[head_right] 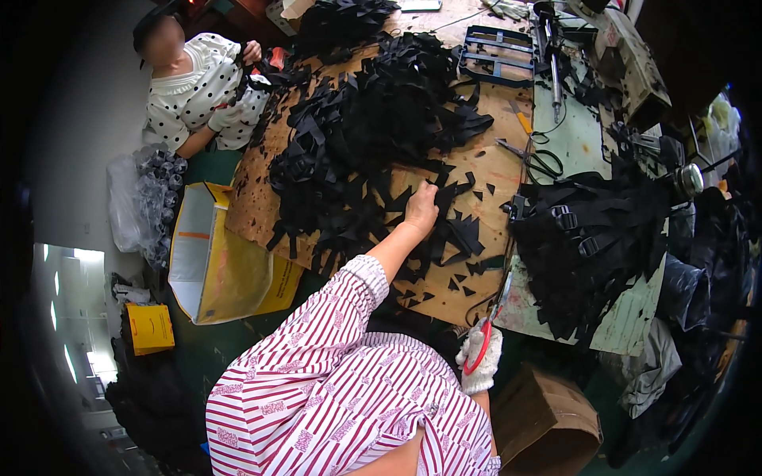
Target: The person uses red-handled scissors to cut black fabric straps into smaller pieces. They repeatedly pick up straps from a pile on a wooden table, cut them, and place the cut pieces back onto the table.
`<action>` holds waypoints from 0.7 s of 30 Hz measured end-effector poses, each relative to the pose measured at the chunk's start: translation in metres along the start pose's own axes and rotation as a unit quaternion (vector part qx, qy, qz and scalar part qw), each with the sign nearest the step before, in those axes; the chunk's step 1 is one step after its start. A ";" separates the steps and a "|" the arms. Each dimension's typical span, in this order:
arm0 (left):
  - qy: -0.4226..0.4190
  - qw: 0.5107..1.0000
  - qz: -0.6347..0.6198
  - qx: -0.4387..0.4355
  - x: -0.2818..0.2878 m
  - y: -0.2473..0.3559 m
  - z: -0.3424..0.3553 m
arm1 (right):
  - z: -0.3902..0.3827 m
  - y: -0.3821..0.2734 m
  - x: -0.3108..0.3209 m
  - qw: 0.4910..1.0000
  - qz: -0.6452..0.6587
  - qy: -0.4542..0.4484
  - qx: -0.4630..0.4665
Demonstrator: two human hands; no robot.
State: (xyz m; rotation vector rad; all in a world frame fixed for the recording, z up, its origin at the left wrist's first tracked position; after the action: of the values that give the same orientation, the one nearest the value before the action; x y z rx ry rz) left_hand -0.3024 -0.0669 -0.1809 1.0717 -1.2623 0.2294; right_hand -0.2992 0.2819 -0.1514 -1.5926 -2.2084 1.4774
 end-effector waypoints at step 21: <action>-0.017 0.825 -0.564 0.040 0.107 0.041 -0.110 | 0.012 -0.033 -0.050 0.934 -0.312 -0.156 0.079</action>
State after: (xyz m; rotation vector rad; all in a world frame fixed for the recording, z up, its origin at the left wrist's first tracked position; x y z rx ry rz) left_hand -0.2205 -0.0052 -0.0599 1.7197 -0.4700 -0.6534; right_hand -0.3054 0.2355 -0.1117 -0.5364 -2.3414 1.7026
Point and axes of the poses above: each hand's wrist, its own z-axis towards the middle knuckle, its own x-axis out of the back of the hand, y = z × x, the point moved 10 cm from there along z, towards the middle knuckle, and after that the axes turned 8 degrees about -y, right-handed, at the moved point
